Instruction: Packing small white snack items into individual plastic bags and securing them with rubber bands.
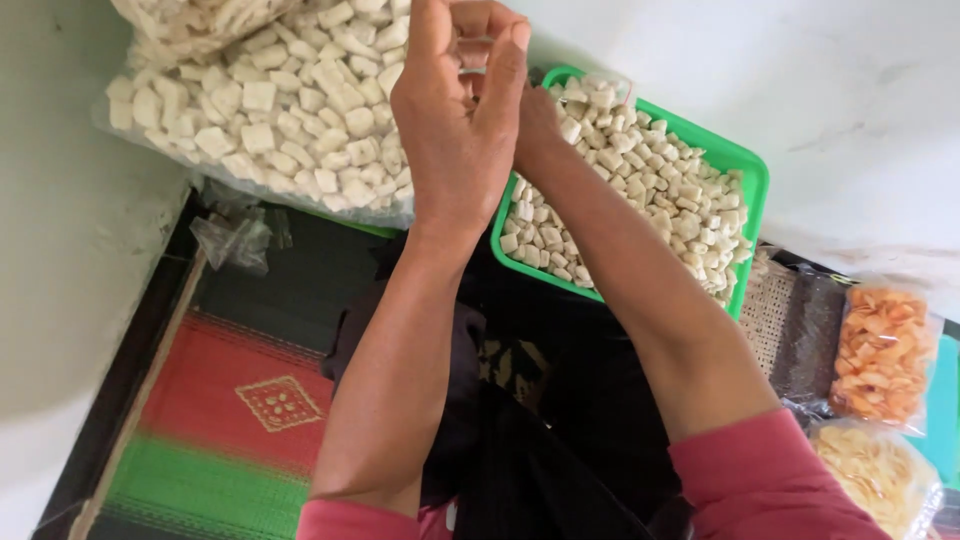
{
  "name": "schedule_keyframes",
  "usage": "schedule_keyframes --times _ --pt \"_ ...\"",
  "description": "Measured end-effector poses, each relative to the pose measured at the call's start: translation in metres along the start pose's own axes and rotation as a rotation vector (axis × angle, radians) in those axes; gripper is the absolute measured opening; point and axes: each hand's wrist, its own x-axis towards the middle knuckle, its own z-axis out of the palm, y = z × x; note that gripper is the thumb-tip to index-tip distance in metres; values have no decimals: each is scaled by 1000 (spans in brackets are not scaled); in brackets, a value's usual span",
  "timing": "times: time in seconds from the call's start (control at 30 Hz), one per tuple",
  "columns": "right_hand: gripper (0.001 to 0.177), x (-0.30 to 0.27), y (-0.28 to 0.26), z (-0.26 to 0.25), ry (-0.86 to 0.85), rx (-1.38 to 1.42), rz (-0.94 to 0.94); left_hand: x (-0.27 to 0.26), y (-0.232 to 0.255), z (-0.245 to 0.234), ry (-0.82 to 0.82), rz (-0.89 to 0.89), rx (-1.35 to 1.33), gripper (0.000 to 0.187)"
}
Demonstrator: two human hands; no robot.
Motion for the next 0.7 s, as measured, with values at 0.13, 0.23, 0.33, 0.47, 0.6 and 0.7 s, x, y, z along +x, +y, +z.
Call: schedule_keyframes --times 0.13,0.23,0.33,0.47,0.6,0.7 --pt "19 7 -1 -1 -2 24 20 4 0 3 34 -39 0 30" --pt "22 12 -5 0 3 59 43 0 -9 4 13 -1 -10 44" --pt "25 15 -4 -1 13 94 81 4 2 4 16 -78 12 37" --pt "30 19 -2 -1 32 144 146 5 3 5 31 -89 33 33" --pt "21 13 19 -1 295 261 -61 3 -7 6 22 -41 70 40" --pt "15 23 45 15 354 317 -178 6 4 7 5 -64 51 36"
